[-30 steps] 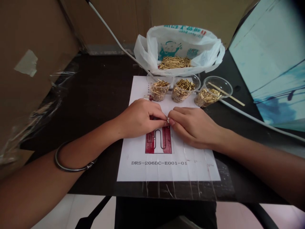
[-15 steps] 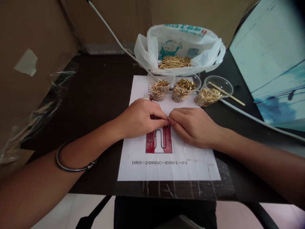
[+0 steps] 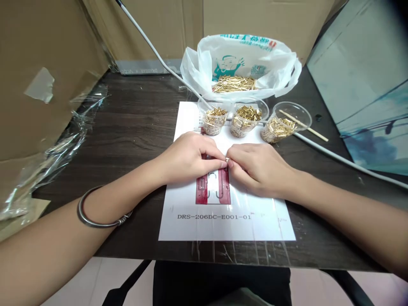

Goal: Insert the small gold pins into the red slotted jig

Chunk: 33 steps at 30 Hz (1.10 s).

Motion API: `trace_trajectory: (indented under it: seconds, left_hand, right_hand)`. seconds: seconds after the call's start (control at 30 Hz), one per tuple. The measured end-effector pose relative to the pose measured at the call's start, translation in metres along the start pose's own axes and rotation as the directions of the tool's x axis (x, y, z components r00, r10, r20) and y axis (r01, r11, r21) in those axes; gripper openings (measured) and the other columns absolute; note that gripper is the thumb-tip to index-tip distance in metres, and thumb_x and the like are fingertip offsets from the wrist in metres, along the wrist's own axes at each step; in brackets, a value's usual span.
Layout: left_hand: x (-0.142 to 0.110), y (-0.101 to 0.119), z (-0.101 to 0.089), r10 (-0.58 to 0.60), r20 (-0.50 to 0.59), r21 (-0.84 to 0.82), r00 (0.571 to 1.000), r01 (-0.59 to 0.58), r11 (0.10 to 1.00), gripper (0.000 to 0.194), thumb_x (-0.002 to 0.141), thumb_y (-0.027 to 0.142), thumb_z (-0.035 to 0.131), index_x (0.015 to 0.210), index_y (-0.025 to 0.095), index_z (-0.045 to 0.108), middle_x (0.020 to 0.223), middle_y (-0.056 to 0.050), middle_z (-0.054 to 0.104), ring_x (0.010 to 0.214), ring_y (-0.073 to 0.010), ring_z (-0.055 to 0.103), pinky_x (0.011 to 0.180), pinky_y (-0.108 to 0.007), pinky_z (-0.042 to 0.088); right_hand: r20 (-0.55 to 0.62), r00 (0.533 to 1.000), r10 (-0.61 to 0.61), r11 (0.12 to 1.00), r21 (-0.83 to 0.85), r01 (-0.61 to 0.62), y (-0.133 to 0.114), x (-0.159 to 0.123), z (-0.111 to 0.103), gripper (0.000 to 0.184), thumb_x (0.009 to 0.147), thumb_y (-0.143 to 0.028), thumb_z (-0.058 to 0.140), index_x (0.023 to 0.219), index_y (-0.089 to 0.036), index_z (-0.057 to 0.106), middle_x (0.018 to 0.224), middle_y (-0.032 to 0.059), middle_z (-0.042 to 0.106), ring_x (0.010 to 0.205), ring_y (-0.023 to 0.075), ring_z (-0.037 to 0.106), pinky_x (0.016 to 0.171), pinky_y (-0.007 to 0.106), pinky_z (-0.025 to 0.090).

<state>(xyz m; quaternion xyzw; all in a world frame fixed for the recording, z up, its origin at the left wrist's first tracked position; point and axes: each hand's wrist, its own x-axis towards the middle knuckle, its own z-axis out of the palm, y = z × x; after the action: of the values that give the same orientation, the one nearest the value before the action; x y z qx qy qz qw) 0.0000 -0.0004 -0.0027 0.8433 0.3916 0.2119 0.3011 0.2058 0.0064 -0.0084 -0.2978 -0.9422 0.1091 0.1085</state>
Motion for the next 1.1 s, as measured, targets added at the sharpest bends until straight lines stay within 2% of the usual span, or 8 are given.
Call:
trace_trajectory:
  seconds: [0.23,0.5,1.1]
  left_hand:
    - [0.0006,0.0,-0.0007,-0.002,-0.002,-0.009,1.0,0.002,1.0,0.015,0.083,0.021,0.063,0.083,0.019,0.078,0.075,0.0,0.07,0.069,-0.0103,0.062,0.065,-0.023,0.044]
    - [0.0003,0.0,0.0,-0.01,-0.006,-0.017,1.0,0.01,1.0,0.014,0.083,0.02,0.064,0.084,0.019,0.078,0.075,0.0,0.07,0.07,-0.0101,0.062,0.066,-0.023,0.044]
    - [0.0015,0.0029,-0.0007,-0.045,-0.032,0.073,0.998,0.047,0.996,0.014,0.077,0.021,0.068,0.087,0.02,0.077,0.076,0.0,0.07,0.069,-0.0108,0.06,0.066,-0.024,0.044]
  right_hand:
    - [-0.028,1.0,0.006,1.0,-0.005,-0.006,0.0009,0.0006,0.0013,0.014,0.083,-0.022,0.041,0.069,-0.018,0.039,0.062,-0.002,0.044,0.055,0.0103,0.038,0.055,0.03,0.018]
    - [0.001,0.999,-0.042,0.999,0.029,0.042,0.0038,0.0002,-0.0007,0.02,0.091,-0.024,0.032,0.073,-0.018,0.039,0.066,-0.0004,0.045,0.058,0.0115,0.039,0.056,0.03,0.02]
    - [-0.05,0.998,-0.045,0.999,0.026,0.046,0.0063,-0.0006,0.004,0.02,0.089,-0.023,0.037,0.071,-0.017,0.043,0.063,-0.0007,0.047,0.056,0.011,0.039,0.056,0.029,0.022]
